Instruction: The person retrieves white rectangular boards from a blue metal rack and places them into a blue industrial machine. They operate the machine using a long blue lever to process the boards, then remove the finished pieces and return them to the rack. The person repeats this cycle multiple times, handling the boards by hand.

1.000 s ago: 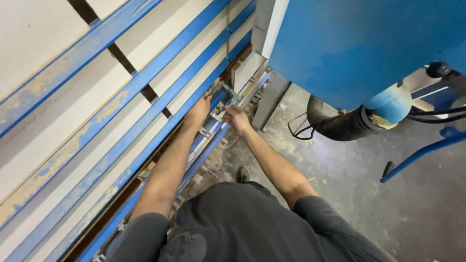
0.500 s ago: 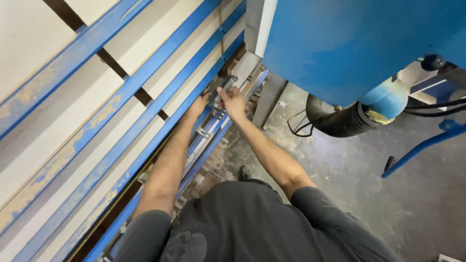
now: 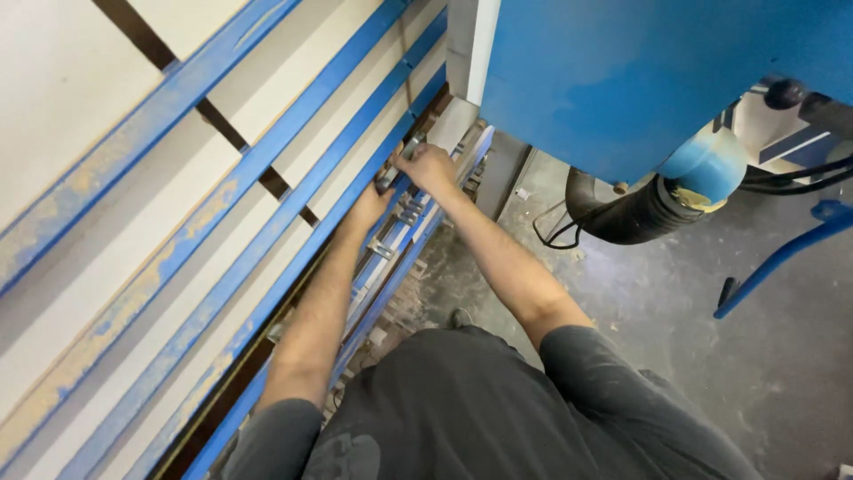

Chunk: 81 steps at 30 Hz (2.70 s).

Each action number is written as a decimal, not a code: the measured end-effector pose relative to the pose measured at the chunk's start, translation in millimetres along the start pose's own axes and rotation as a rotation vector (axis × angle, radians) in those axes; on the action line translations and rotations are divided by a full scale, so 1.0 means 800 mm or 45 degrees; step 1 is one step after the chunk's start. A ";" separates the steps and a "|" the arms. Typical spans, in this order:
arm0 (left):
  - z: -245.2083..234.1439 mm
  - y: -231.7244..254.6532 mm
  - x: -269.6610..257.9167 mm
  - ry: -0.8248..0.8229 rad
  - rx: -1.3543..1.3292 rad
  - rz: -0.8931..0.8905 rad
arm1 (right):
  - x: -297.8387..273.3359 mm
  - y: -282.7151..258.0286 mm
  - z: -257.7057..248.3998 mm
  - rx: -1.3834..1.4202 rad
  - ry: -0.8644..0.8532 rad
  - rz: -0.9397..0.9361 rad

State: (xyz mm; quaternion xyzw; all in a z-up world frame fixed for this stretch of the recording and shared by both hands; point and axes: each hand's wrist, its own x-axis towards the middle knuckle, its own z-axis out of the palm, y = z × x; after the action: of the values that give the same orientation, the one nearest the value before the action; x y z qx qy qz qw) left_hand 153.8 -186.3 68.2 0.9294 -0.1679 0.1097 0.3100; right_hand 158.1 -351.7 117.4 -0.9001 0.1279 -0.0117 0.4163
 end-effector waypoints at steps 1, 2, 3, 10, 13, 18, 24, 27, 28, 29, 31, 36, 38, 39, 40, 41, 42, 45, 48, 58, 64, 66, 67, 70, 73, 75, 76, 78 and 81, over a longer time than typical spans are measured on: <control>0.028 -0.021 0.003 0.153 0.381 0.138 | -0.005 -0.012 -0.013 -0.219 0.114 -0.147; 0.051 -0.035 0.005 0.148 0.378 0.134 | 0.011 0.005 0.006 -0.222 0.110 -0.142; 0.075 -0.050 0.007 0.165 0.495 0.118 | 0.027 0.022 0.025 -0.262 0.325 -0.470; 0.016 0.000 -0.006 0.495 0.824 0.360 | 0.059 0.062 0.064 -0.526 0.422 -0.743; 0.049 -0.024 0.005 0.798 1.011 0.401 | 0.072 0.053 0.086 -0.731 0.361 -0.603; 0.066 -0.044 0.004 0.774 0.860 0.516 | 0.112 0.080 0.115 -0.874 0.270 -0.565; 0.072 -0.042 -0.006 0.670 0.776 0.465 | 0.101 0.055 0.100 -1.002 0.168 -0.558; 0.063 -0.029 -0.010 0.807 0.761 0.483 | 0.103 0.059 0.108 -1.050 0.105 -0.465; 0.064 -0.028 -0.008 0.812 0.758 0.482 | 0.108 0.062 0.110 -1.058 0.101 -0.413; 0.065 -0.027 -0.007 0.816 0.751 0.491 | 0.089 0.043 0.106 -1.061 0.111 -0.407; 0.066 -0.026 -0.004 0.827 0.754 0.471 | 0.054 0.006 0.099 -0.990 0.110 -0.197; 0.070 -0.031 0.005 0.838 0.766 0.436 | 0.068 0.019 0.121 -0.906 0.195 -0.196; 0.076 -0.032 0.007 0.835 0.768 0.423 | 0.065 0.011 0.119 -0.890 0.228 -0.182; 0.078 -0.032 0.010 0.837 0.775 0.409 | 0.061 0.002 0.115 -0.881 0.214 -0.145; 0.082 -0.033 0.007 0.831 0.783 0.393 | 0.053 -0.003 0.113 -0.871 0.193 -0.104; 0.085 -0.037 0.006 0.824 0.784 0.392 | 0.053 0.001 0.115 -0.869 0.187 -0.100; 0.087 -0.039 0.010 0.827 0.795 0.380 | 0.058 0.003 0.114 -0.907 0.151 -0.105; 0.093 -0.049 0.009 0.826 0.815 0.373 | 0.064 0.008 0.110 -0.912 0.086 -0.137; 0.122 -0.076 0.007 0.821 0.842 0.396 | 0.008 0.015 0.050 -0.714 0.228 -0.471; 0.121 -0.074 -0.043 0.326 1.008 -0.004 | -0.352 0.437 -0.272 -0.014 -0.347 -0.273; 0.227 0.157 -0.282 0.430 0.727 0.010 | -0.483 0.663 -0.487 0.246 -0.141 0.603; 0.324 0.184 -0.378 0.275 0.907 0.066 | -0.488 0.719 -0.568 0.410 -0.139 0.497; 0.372 0.195 -0.422 0.125 1.078 0.137 | -0.485 0.744 -0.606 0.578 -0.126 0.386; 0.505 0.249 -0.496 -1.756 0.796 0.424 | -0.399 0.848 -0.709 0.356 0.147 0.126; 0.590 0.320 -0.523 -1.830 0.527 -0.022 | -0.278 0.796 -0.826 0.277 0.346 -0.036; 0.647 0.374 -0.503 -1.844 0.313 -0.326 | -0.179 0.759 -0.883 0.251 0.374 -0.145; 0.675 0.397 -0.491 -1.860 0.107 -0.620 | -0.128 0.738 -0.907 0.240 0.410 -0.232; 0.724 0.428 -0.474 -1.665 0.105 -0.632 | -0.042 0.700 -0.941 0.237 0.371 -0.271; 0.795 0.479 -0.410 -1.427 0.008 -0.739 | 0.125 0.686 -0.978 0.204 0.375 -0.494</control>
State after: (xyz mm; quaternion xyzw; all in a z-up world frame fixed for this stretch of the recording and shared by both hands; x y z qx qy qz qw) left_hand -229.8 -783.9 -324.6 0.8542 -0.0456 -0.4821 0.1892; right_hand 34.0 -1300.4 206.6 -0.8605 0.0108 -0.2324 0.4531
